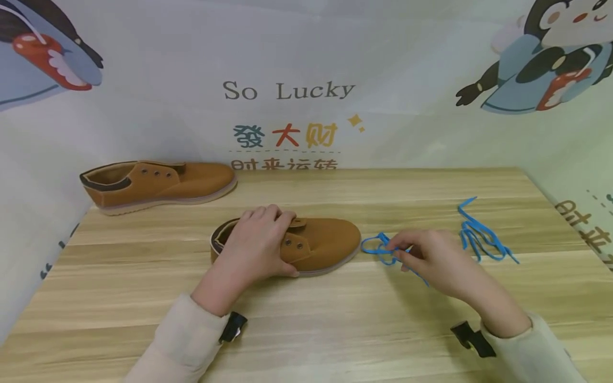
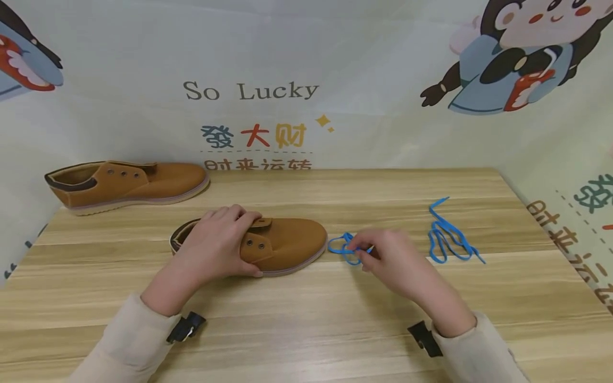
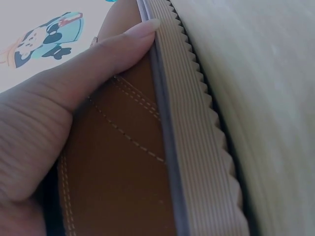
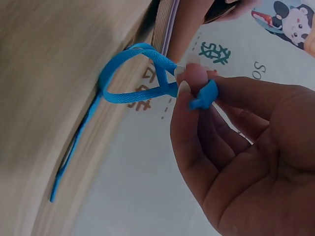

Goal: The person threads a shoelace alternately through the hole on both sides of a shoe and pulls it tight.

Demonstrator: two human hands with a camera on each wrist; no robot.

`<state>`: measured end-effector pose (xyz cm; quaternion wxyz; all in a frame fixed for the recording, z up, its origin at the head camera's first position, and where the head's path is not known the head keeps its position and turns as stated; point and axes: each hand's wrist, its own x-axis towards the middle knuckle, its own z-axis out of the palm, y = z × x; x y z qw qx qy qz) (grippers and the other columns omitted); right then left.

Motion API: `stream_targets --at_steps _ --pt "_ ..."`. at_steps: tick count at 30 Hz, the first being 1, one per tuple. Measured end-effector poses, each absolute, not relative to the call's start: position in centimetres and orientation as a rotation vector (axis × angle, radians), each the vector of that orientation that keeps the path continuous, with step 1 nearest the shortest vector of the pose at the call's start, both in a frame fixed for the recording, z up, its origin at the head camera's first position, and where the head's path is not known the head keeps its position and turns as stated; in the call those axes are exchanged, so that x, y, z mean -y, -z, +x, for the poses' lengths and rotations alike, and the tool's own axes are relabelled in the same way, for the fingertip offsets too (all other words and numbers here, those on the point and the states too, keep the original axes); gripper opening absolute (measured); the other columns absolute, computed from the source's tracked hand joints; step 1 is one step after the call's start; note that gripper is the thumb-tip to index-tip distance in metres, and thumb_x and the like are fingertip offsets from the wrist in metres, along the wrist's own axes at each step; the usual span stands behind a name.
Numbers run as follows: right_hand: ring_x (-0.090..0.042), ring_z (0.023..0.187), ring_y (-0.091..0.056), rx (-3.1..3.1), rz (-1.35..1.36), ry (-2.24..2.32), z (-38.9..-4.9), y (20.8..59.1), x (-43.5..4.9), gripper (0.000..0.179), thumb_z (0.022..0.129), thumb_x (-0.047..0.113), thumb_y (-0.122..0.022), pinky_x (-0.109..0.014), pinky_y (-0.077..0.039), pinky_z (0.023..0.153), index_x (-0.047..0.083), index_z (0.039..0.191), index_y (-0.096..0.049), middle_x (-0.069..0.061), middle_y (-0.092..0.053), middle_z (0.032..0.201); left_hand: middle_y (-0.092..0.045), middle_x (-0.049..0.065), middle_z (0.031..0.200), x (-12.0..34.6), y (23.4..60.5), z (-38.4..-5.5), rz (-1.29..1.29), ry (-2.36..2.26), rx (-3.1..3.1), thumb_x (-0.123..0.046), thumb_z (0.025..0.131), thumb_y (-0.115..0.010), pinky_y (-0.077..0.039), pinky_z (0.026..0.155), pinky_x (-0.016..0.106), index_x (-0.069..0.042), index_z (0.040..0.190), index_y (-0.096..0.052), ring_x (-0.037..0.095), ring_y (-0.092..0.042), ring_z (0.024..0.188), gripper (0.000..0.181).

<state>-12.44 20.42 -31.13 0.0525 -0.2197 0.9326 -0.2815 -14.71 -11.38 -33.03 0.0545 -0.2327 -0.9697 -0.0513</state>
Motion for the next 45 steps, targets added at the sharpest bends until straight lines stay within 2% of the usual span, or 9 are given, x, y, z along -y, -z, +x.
stream_targets --at_steps 11,16,20,23,27,31,34,37,45 --pt "-0.005 0.069 -0.066 -2.662 -0.720 0.924 -13.0 32.7 -19.9 0.012 0.093 0.003 -0.067 -0.021 -0.050 0.058 0.004 0.101 -0.076 0.001 -0.075 0.078 -0.062 0.012 0.121 11.5 33.2 -14.9 -0.745 0.178 2.940 -0.058 0.059 -0.093 -0.045 0.105 0.050 -0.011 0.140 -0.054 0.034 -0.059 0.115 0.102" --pt "0.000 0.075 -0.064 -2.652 -0.810 0.855 -13.0 33.1 -20.1 0.018 0.095 0.009 -0.067 -0.020 -0.053 0.064 0.004 0.110 -0.075 -0.001 -0.077 0.091 -0.062 0.010 0.129 11.5 33.2 -15.0 -0.796 0.227 2.927 -0.056 0.061 -0.093 -0.043 0.109 0.052 -0.015 0.144 -0.052 0.036 -0.057 0.124 0.101" --pt "0.000 0.069 -0.057 -2.631 -0.873 0.811 -13.0 33.1 -20.2 0.027 0.095 0.006 -0.064 -0.020 -0.049 0.061 0.004 0.120 -0.072 0.000 -0.075 0.093 -0.058 0.007 0.136 11.6 33.1 -15.1 -0.829 0.323 2.941 -0.054 0.065 -0.092 -0.041 0.110 0.053 -0.021 0.147 -0.050 0.034 -0.055 0.129 0.097" --pt "-0.001 0.071 -0.062 -2.634 -0.901 0.784 -13.0 33.2 -20.1 0.029 0.094 0.005 -0.066 -0.020 -0.050 0.061 0.004 0.122 -0.071 0.000 -0.075 0.093 -0.055 0.004 0.138 11.9 32.8 -15.2 -0.864 0.466 2.938 -0.049 0.070 -0.091 -0.041 0.110 0.053 -0.024 0.142 -0.054 0.032 -0.056 0.128 0.085" --pt "-0.010 0.086 -0.073 -2.667 -0.955 0.747 -13.1 33.4 -20.0 0.028 0.091 0.008 -0.073 -0.022 -0.057 0.071 0.005 0.118 -0.072 -0.002 -0.078 0.099 -0.054 0.004 0.140 12.4 32.3 -15.2 -0.900 0.608 2.902 -0.040 0.073 -0.091 -0.043 0.108 0.054 -0.024 0.123 -0.064 0.032 -0.058 0.124 0.059" --pt "-0.003 0.081 -0.069 -2.698 -1.044 0.674 -13.1 33.6 -19.9 0.021 0.087 0.013 -0.079 -0.023 -0.056 0.071 0.015 0.107 -0.076 0.007 -0.076 0.094 -0.051 0.009 0.149 12.7 32.0 -15.2 -0.901 0.613 2.903 -0.039 0.076 -0.089 -0.042 0.109 0.057 -0.022 0.110 -0.072 0.036 -0.057 0.129 0.042" --pt "0.003 0.079 -0.064 -2.703 -1.101 0.638 -13.2 33.6 -19.8 0.016 0.085 0.019 -0.081 -0.023 -0.056 0.071 0.019 0.101 -0.078 0.012 -0.075 0.091 -0.049 0.010 0.152 12.8 31.9 -15.2 -0.901 0.592 2.907 -0.040 0.077 -0.088 -0.041 0.111 0.057 -0.021 0.108 -0.075 0.036 -0.055 0.132 0.039" --pt "0.003 0.080 -0.066 -2.687 -1.142 0.663 -13.2 33.6 -19.8 0.015 0.085 0.019 -0.082 -0.023 -0.057 0.071 0.017 0.099 -0.079 0.010 -0.077 0.091 -0.050 0.009 0.151 12.7 31.9 -15.1 -0.884 0.585 2.913 -0.041 0.080 -0.086 -0.041 0.111 0.057 -0.019 0.105 -0.076 0.036 -0.055 0.133 0.035" --pt "0.002 0.076 -0.065 -2.718 -1.158 0.628 -13.1 33.8 -19.7 0.018 0.081 0.010 -0.083 -0.019 -0.054 0.066 0.019 0.096 -0.080 0.010 -0.077 0.090 -0.051 0.008 0.150 12.4 32.2 -15.2 -0.847 0.574 2.915 -0.043 0.084 -0.081 -0.040 0.112 0.057 -0.017 0.100 -0.077 0.036 -0.054 0.134 0.030"
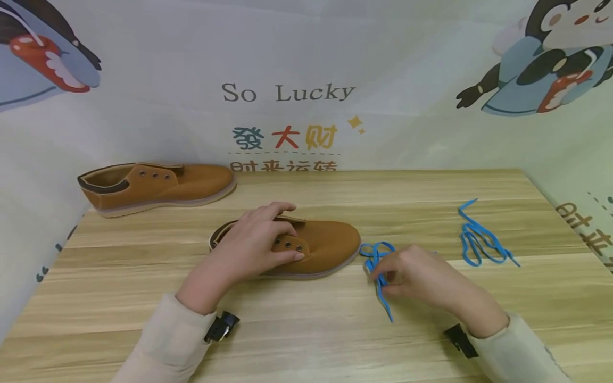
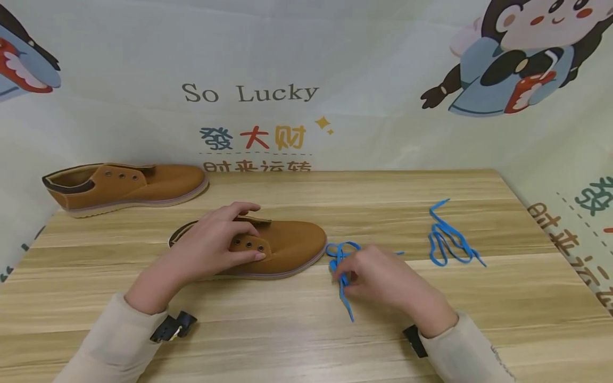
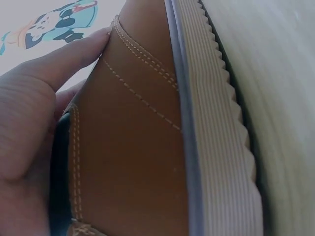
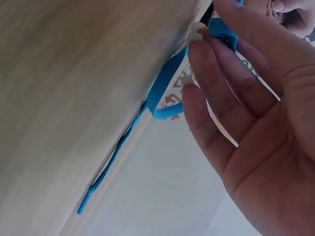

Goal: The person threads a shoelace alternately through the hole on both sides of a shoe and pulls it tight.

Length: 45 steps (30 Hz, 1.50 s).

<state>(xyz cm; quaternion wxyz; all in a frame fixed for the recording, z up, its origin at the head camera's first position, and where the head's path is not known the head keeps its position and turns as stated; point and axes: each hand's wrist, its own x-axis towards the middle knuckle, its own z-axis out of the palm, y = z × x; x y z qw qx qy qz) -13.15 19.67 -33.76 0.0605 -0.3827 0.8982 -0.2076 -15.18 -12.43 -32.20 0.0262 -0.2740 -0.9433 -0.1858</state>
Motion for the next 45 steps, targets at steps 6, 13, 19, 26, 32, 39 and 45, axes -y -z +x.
stream_targets --at_steps 6,13,19,26,32,39,45 --pt "0.000 0.077 -0.064 -2.755 -1.277 0.572 -13.0 34.3 -19.7 0.007 0.081 0.023 -0.085 -0.018 -0.054 0.068 0.022 0.084 -0.080 0.011 -0.070 0.090 -0.052 0.009 0.150 12.1 32.3 -15.3 -0.872 0.594 2.886 -0.040 0.083 -0.083 -0.041 0.111 0.057 -0.017 0.098 -0.078 0.036 -0.053 0.135 0.028" --pt "-0.022 0.114 -0.060 -2.933 -1.394 0.438 -13.2 34.5 -19.5 0.015 0.074 0.029 -0.090 -0.039 -0.050 0.095 0.031 0.073 -0.076 -0.004 -0.062 0.133 -0.053 0.008 0.149 11.8 32.0 -15.2 -0.932 0.579 2.802 -0.034 0.080 -0.087 -0.037 0.117 0.054 -0.017 0.088 -0.079 0.032 -0.043 0.146 0.020" --pt "-0.042 0.143 -0.040 -2.958 -1.450 0.472 -13.3 34.5 -19.4 0.019 0.072 0.021 -0.092 -0.061 -0.035 0.113 0.028 0.073 -0.074 -0.013 -0.044 0.157 -0.059 0.007 0.141 11.6 31.8 -15.0 -0.994 0.520 2.697 -0.030 0.076 -0.090 -0.035 0.119 0.051 -0.018 0.082 -0.079 0.031 -0.042 0.145 0.018" --pt "-0.025 0.118 -0.065 -2.892 -1.388 0.578 -13.2 34.2 -19.0 0.018 0.081 0.015 -0.084 -0.046 -0.051 0.100 0.024 0.079 -0.068 -0.002 -0.071 0.123 -0.067 -0.003 0.097 11.4 31.6 -14.7 -1.049 0.430 2.625 -0.028 0.078 -0.088 -0.045 0.083 0.035 -0.019 0.083 -0.079 0.019 -0.057 0.095 0.014" --pt "0.001 0.080 -0.062 -2.791 -1.325 0.743 -13.2 33.9 -18.7 0.009 0.088 0.009 -0.077 -0.027 -0.055 0.073 0.017 0.089 -0.072 0.011 -0.070 0.085 -0.073 -0.005 0.092 11.7 31.0 -14.5 -1.040 0.475 2.768 -0.022 0.086 -0.082 -0.052 0.082 0.036 -0.018 0.095 -0.080 0.014 -0.068 0.086 0.010" --pt "0.001 0.076 -0.065 -2.608 -1.088 0.986 -12.8 33.6 -18.2 0.007 0.095 0.006 -0.068 -0.022 -0.054 0.064 0.011 0.098 -0.070 0.004 -0.075 0.085 -0.077 -0.010 0.094 11.8 30.6 -14.7 -0.960 0.502 2.955 -0.024 0.090 -0.077 -0.054 0.071 0.031 -0.021 0.099 -0.080 0.006 -0.066 0.076 0.010" --pt "-0.007 0.070 -0.070 -2.366 -0.960 1.204 -12.5 33.6 -17.5 0.019 0.098 0.002 -0.061 -0.026 -0.059 0.068 0.002 0.118 -0.063 -0.005 -0.076 0.085 -0.075 -0.012 0.089 11.8 30.5 -14.7 -0.888 0.530 3.020 -0.028 0.090 -0.078 -0.049 0.064 0.027 -0.023 0.098 -0.079 0.003 -0.055 0.065 0.010"
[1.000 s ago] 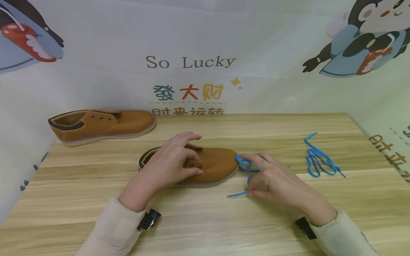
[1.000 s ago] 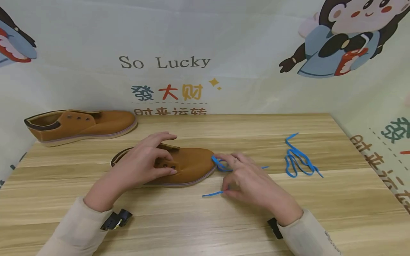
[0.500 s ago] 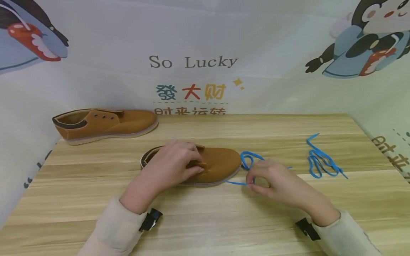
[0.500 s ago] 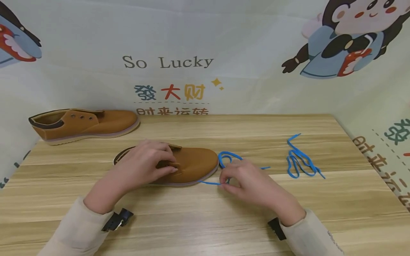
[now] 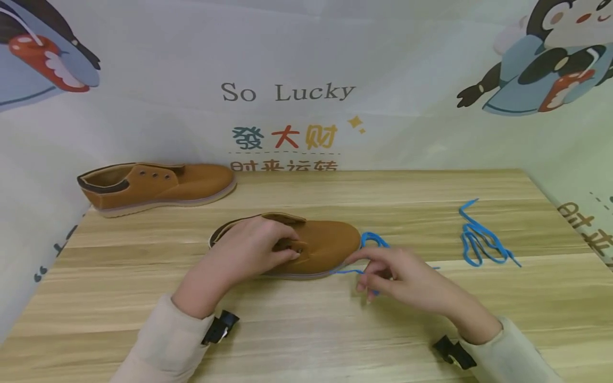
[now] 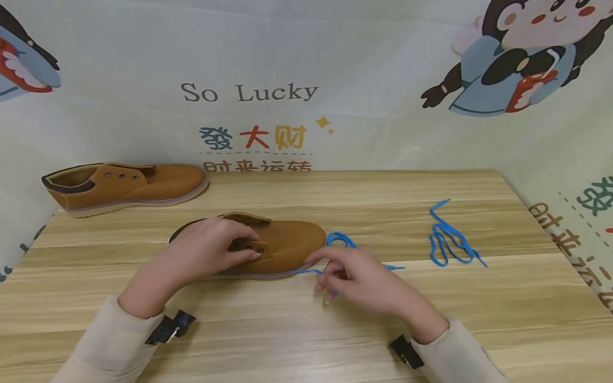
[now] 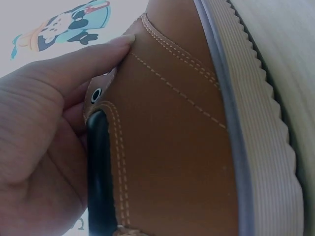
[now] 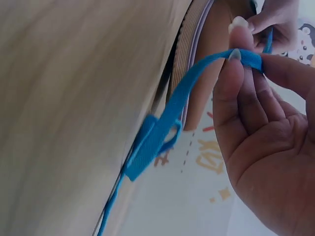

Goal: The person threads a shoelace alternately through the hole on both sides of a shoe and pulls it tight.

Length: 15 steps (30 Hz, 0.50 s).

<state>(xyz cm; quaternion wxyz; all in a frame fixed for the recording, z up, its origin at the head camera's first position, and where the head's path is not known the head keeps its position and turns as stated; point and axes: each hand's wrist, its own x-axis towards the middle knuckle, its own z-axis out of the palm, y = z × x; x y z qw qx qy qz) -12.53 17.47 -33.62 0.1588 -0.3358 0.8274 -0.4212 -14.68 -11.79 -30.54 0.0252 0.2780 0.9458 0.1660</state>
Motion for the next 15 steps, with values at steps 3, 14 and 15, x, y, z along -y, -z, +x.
stream_targets --at_steps 3,14,15 --pt "-0.010 0.068 -0.069 -2.340 -0.905 1.249 -12.4 33.5 -16.9 0.019 0.101 0.007 -0.059 -0.027 -0.058 0.067 0.000 0.118 -0.065 -0.006 -0.075 0.083 -0.075 -0.012 0.090 11.8 30.5 -14.6 0.856 -0.510 -2.922 -0.028 0.090 -0.078 -0.049 0.065 0.028 -0.023 0.099 -0.078 0.003 -0.056 0.066 0.010" --pt "-0.018 0.076 -0.074 -2.219 -0.615 1.467 -12.4 32.9 -14.4 0.022 0.103 0.011 -0.056 -0.030 -0.061 0.077 -0.007 0.114 -0.063 -0.020 -0.076 0.097 -0.075 -0.010 0.089 12.0 30.2 -14.6 0.783 -0.519 -2.890 -0.029 0.091 -0.077 -0.045 0.057 0.025 -0.022 0.101 -0.078 0.004 -0.055 0.064 0.013" --pt "-0.020 0.078 -0.075 -2.196 -0.592 1.489 -12.4 32.9 -14.1 0.024 0.104 0.011 -0.055 -0.031 -0.061 0.078 -0.008 0.116 -0.062 -0.022 -0.076 0.100 -0.074 -0.011 0.088 12.0 30.2 -14.6 0.776 -0.519 -2.892 -0.029 0.091 -0.077 -0.045 0.057 0.024 -0.022 0.100 -0.078 0.005 -0.055 0.065 0.013"
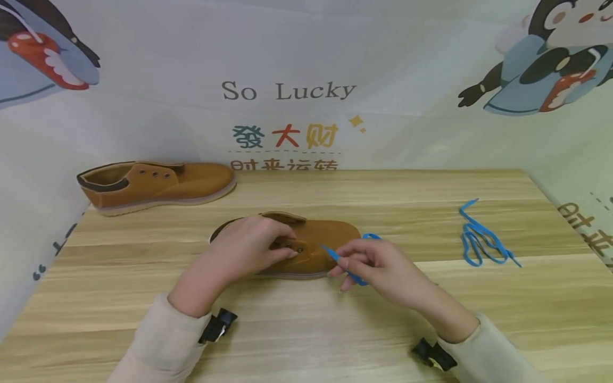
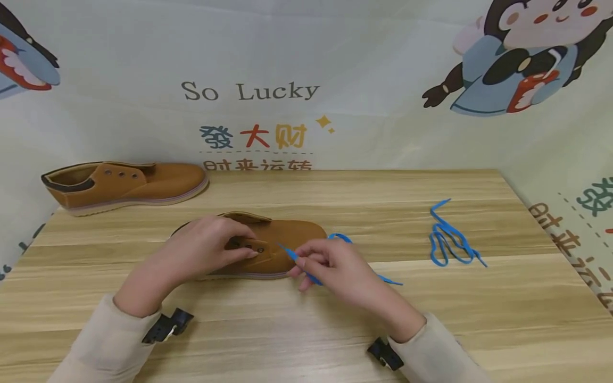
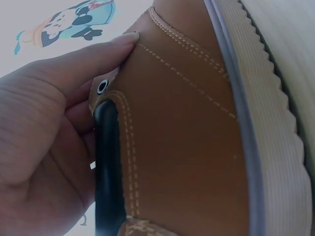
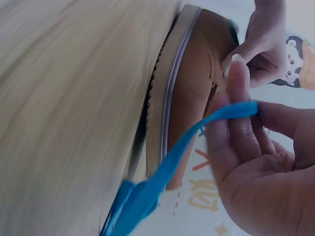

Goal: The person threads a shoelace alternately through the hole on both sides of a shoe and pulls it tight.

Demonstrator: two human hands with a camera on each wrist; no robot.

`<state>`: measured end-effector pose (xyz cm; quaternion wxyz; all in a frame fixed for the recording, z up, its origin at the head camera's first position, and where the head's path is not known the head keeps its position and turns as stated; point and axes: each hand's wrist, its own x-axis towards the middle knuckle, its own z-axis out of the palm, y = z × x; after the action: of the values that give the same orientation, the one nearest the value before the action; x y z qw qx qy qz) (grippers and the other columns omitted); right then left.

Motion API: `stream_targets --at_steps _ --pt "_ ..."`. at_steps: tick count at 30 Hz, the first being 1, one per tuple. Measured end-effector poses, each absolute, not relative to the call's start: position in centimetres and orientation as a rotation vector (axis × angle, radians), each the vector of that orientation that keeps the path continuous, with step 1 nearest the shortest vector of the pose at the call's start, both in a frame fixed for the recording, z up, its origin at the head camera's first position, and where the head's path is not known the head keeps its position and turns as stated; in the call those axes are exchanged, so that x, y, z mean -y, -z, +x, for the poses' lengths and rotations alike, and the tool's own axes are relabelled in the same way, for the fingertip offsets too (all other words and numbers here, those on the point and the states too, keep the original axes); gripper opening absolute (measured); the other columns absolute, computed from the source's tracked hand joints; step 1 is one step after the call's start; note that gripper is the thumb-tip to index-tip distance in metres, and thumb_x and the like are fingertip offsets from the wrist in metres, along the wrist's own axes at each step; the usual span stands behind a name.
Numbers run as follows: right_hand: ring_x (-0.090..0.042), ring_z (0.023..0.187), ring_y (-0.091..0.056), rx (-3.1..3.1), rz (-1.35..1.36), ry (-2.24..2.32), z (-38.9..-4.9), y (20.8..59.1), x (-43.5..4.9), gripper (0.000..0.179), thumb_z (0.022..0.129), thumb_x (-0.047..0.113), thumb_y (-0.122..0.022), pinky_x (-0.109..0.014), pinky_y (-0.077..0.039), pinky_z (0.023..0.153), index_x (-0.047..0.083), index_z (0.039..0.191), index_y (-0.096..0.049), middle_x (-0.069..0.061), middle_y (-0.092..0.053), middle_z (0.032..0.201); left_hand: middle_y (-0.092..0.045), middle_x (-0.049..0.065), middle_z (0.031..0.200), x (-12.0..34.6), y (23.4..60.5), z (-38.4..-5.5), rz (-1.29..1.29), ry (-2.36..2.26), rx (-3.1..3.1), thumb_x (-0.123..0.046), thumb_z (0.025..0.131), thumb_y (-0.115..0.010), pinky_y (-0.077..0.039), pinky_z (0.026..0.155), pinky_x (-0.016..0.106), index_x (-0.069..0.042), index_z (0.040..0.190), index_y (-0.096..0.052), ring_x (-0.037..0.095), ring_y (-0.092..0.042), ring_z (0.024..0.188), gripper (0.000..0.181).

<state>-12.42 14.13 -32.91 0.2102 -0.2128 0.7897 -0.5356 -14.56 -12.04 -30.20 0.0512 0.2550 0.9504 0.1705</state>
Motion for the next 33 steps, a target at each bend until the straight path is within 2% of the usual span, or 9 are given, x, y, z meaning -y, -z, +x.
stream_targets --at_steps 3,7,12,19,26,33 --pt "-0.021 0.080 -0.076 -2.134 -0.491 1.556 -12.5 32.8 -13.5 0.026 0.105 0.009 -0.052 -0.035 -0.062 0.076 -0.009 0.121 -0.059 -0.026 -0.074 0.108 -0.071 -0.011 0.083 12.0 30.2 -14.6 0.774 -0.520 -2.887 -0.029 0.091 -0.076 -0.044 0.057 0.025 -0.021 0.098 -0.078 0.006 -0.054 0.064 0.011" --pt "-0.016 0.078 -0.076 -2.077 -0.395 1.618 -12.7 32.9 -12.2 0.025 0.105 0.010 -0.053 -0.037 -0.062 0.076 -0.009 0.120 -0.056 -0.027 -0.073 0.111 -0.069 -0.011 0.081 12.0 30.2 -14.6 0.782 -0.513 -2.899 -0.029 0.091 -0.077 -0.043 0.057 0.025 -0.021 0.097 -0.077 0.007 -0.052 0.063 0.010" --pt "-0.014 0.074 -0.074 -2.063 -0.376 1.682 -12.6 32.9 -10.8 0.024 0.104 0.013 -0.055 -0.038 -0.062 0.078 -0.009 0.114 -0.058 -0.028 -0.073 0.104 -0.066 -0.010 0.077 11.9 30.2 -14.6 0.797 -0.513 -2.910 -0.027 0.090 -0.077 -0.041 0.055 0.024 -0.021 0.094 -0.076 0.007 -0.049 0.061 0.008" --pt "-0.013 0.079 -0.072 -2.074 -0.352 1.795 -12.3 32.6 -9.0 0.022 0.102 0.014 -0.060 -0.034 -0.061 0.080 -0.006 0.108 -0.066 -0.018 -0.075 0.098 -0.063 -0.011 0.072 11.8 30.4 -14.5 0.868 -0.501 -2.932 -0.025 0.091 -0.077 -0.039 0.057 0.024 -0.021 0.089 -0.074 0.006 -0.047 0.060 0.005" --pt "-0.010 0.080 -0.074 -2.009 -0.327 1.866 -12.0 33.6 -8.2 0.022 0.099 0.006 -0.063 -0.030 -0.061 0.081 -0.011 0.107 -0.072 -0.021 -0.077 0.098 -0.070 -0.010 0.079 12.0 30.6 -14.4 0.898 -0.537 -2.946 -0.022 0.090 -0.077 -0.045 0.059 0.024 -0.019 0.090 -0.077 0.004 -0.050 0.062 0.003" --pt "-0.010 0.075 -0.074 -1.948 -0.304 1.853 -11.8 34.5 -8.3 0.025 0.098 0.003 -0.062 -0.029 -0.062 0.076 -0.020 0.106 -0.069 -0.019 -0.077 0.090 -0.069 -0.010 0.076 11.7 30.3 -14.2 0.881 -0.521 -2.948 -0.021 0.091 -0.075 -0.042 0.059 0.023 -0.019 0.089 -0.076 0.004 -0.050 0.062 0.003"
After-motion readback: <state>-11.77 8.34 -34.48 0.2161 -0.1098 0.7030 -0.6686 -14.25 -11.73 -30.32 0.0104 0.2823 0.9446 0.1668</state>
